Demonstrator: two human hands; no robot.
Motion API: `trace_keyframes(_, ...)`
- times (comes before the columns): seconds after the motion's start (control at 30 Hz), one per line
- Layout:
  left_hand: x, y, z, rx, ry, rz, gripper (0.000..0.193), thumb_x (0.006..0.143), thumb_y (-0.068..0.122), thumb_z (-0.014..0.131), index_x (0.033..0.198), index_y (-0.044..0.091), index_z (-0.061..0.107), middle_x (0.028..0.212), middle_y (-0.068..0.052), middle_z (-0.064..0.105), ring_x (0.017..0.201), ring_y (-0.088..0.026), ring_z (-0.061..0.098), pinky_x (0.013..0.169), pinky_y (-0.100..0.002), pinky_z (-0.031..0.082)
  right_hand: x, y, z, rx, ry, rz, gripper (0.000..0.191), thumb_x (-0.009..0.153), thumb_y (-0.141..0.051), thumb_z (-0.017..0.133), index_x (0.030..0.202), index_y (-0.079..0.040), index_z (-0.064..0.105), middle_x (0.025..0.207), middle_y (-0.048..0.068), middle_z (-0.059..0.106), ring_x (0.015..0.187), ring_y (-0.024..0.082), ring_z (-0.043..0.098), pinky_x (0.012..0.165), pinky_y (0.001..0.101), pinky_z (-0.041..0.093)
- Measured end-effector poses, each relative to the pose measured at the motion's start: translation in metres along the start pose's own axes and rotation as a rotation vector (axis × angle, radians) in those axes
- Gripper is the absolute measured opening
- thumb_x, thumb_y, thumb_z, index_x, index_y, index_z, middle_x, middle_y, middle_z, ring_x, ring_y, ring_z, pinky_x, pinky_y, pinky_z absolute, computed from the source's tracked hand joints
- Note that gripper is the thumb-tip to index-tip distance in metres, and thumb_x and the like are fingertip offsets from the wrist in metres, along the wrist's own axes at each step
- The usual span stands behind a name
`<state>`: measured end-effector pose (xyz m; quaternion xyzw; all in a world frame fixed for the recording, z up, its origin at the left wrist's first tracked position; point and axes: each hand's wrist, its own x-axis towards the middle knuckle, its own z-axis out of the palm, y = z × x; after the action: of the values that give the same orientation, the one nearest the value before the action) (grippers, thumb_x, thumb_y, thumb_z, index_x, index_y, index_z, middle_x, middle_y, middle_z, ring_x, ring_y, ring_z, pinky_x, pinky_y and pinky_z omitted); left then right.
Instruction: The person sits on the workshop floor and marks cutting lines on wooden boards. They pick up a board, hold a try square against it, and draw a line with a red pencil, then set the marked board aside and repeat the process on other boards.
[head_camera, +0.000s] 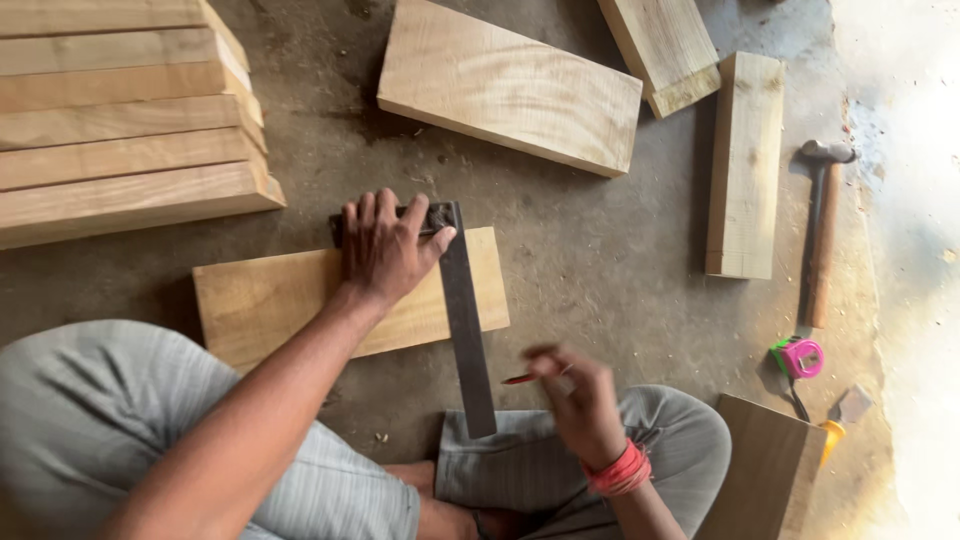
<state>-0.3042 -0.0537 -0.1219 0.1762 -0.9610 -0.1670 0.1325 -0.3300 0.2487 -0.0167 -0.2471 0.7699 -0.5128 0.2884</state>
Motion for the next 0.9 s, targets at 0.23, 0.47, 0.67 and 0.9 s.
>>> trace_keyframes(0.23,0.011,0.008,-0.019,-0.034,-0.117,-0.132,0.057,0.085,0.062,0.072,0.104,0.009,0.070,0.098,-0.016,0.062,0.097,-0.031,0.056,0.090,-0.051,0.040,0.031,0.002,0.069,-0.845,0.029,0.163,0.042,0.098,-0.039,0.070,0.125,-0.008,0.063,0.092,0.017,0.075,0.084,0.038,0.070,0.073,0.0476,0.054)
trace_keyframes(0.47,0.026,0.021,-0.179,-0.213,-0.321,-0.124,0.061,0.080,0.064,0.079,0.097,0.005,0.074,0.083,-0.012,0.070,0.078,-0.023,0.066,0.070,-0.040,0.052,0.009,-0.039,0.096,-0.502,0.062,-0.057,0.055,0.076,-0.018,0.076,0.126,0.001,0.064,0.079,0.014,0.066,0.070,0.029,0.064,0.062,0.0412,0.051)
trace_keyframes(0.67,-0.024,0.019,-0.267,-0.920,0.220,0.178,0.050,0.104,0.055,0.068,0.103,0.005,0.067,0.094,0.003,0.067,0.091,-0.010,0.059,0.085,-0.028,0.047,-0.019,-0.054,0.106,0.336,-0.272,0.085,0.043,0.091,-0.015,0.071,0.126,0.008,0.063,0.082,-0.002,0.051,0.076,0.008,0.045,0.065,0.0259,0.040)
trace_keyframes(0.9,-0.017,0.010,-0.212,-0.353,0.636,0.225,0.053,0.112,0.061,0.057,0.114,0.008,0.054,0.091,-0.005,0.055,0.081,-0.017,0.059,0.071,-0.034,0.048,0.064,-0.064,0.121,-0.429,-0.296,-0.408,0.087,0.083,-0.061,0.076,0.143,0.000,0.056,0.153,0.025,0.055,0.113,0.032,0.072,0.093,0.0392,0.061)
